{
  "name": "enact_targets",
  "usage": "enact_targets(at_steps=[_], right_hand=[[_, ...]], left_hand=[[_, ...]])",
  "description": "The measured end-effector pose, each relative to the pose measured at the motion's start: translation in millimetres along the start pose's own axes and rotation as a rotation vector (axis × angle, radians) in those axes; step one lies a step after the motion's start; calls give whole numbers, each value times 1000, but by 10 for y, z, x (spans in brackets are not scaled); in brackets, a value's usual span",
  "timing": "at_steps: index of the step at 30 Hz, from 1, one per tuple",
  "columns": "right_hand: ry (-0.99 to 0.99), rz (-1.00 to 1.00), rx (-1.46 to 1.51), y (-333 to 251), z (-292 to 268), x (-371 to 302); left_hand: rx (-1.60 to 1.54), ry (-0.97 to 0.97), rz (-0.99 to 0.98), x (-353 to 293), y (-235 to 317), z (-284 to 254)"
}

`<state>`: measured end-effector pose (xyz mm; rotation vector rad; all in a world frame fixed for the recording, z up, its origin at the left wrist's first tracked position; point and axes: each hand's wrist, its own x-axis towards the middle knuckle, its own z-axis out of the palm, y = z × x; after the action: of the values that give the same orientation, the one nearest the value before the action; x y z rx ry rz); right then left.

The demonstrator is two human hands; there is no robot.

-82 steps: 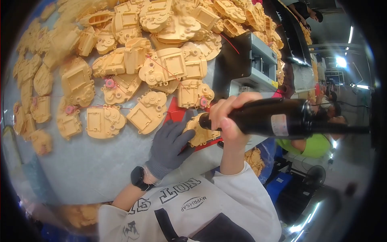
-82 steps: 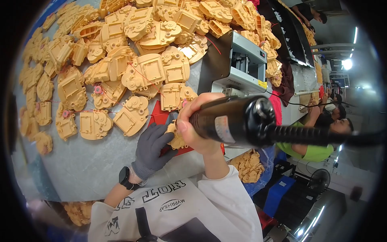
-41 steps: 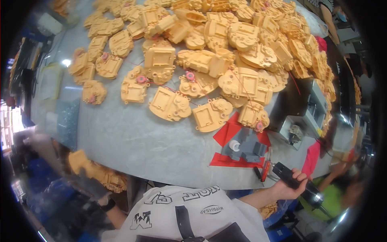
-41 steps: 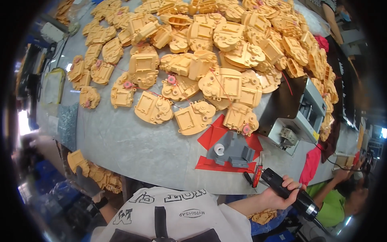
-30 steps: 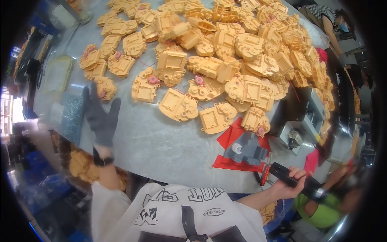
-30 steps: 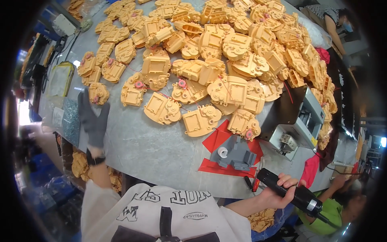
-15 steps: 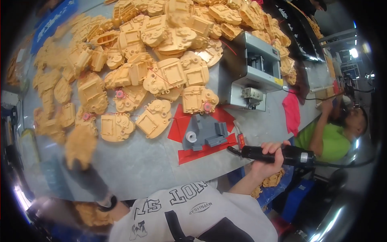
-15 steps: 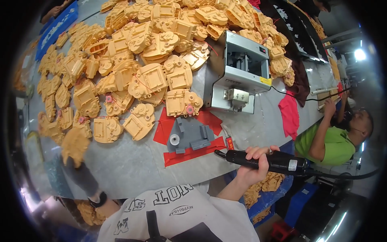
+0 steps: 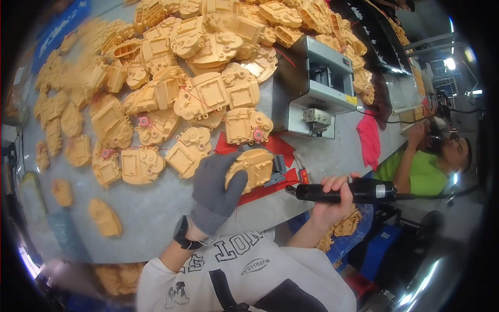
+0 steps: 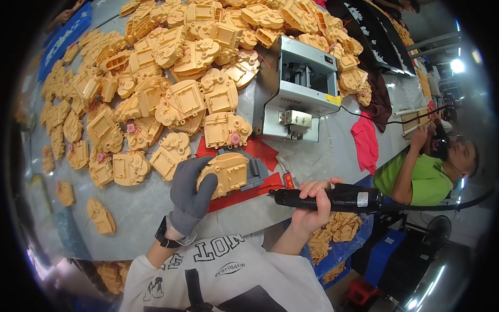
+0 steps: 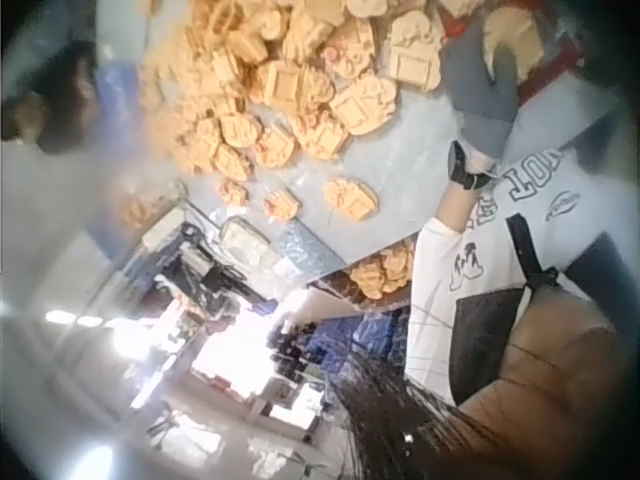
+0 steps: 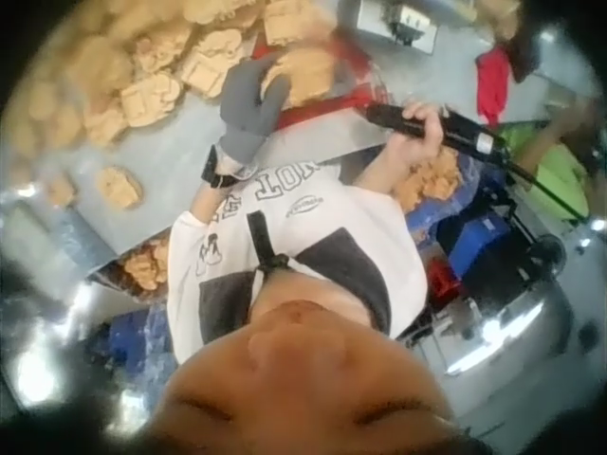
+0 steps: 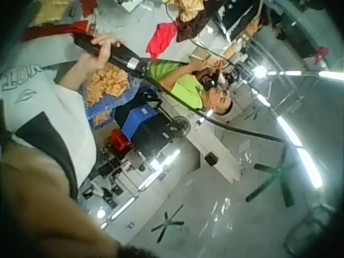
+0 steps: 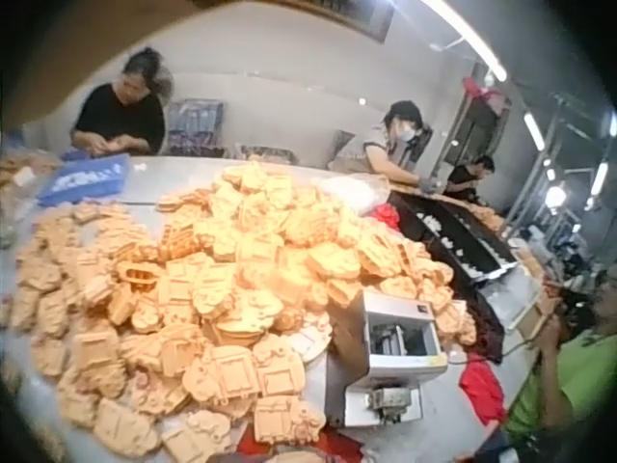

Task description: The person picks up plastic toy casings from a pile and fastens them by driving screws using an electric screwdriver.

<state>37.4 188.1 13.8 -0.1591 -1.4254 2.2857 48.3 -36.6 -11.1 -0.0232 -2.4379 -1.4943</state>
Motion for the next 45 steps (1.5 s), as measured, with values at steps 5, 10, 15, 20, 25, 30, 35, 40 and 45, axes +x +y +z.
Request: enact_targets(at_steps=[5, 10, 15, 20, 25, 30, 35, 40, 45], right_hand=[[-8, 14, -8, 33, 27, 1], [-34, 18, 8, 15, 68, -10], [-21, 7, -3, 4, 4, -9], [5, -64, -12, -105, -42, 57], [-29, -149, 11, -234, 45, 265], [-133, -390, 15, -263, 542, 795], [-106, -302, -239, 39, 928, 1101], [-143, -239, -184, -1, 833, 916], [-433, -159, 5, -164, 642, 300]], left_hand=[[30, -166, -159, -22, 5, 106], [116, -92, -102, 103, -54, 167], [-70, -117, -103, 103, -51, 23], [-375, 34, -99, 139, 177, -372], [112, -26, 242, 277, 194, 107], [339, -164, 205, 119, 94, 305], [258, -97, 230, -198, -26, 256], [130, -92, 208, -321, -200, 242], [157, -131, 227, -295, -212, 186]])
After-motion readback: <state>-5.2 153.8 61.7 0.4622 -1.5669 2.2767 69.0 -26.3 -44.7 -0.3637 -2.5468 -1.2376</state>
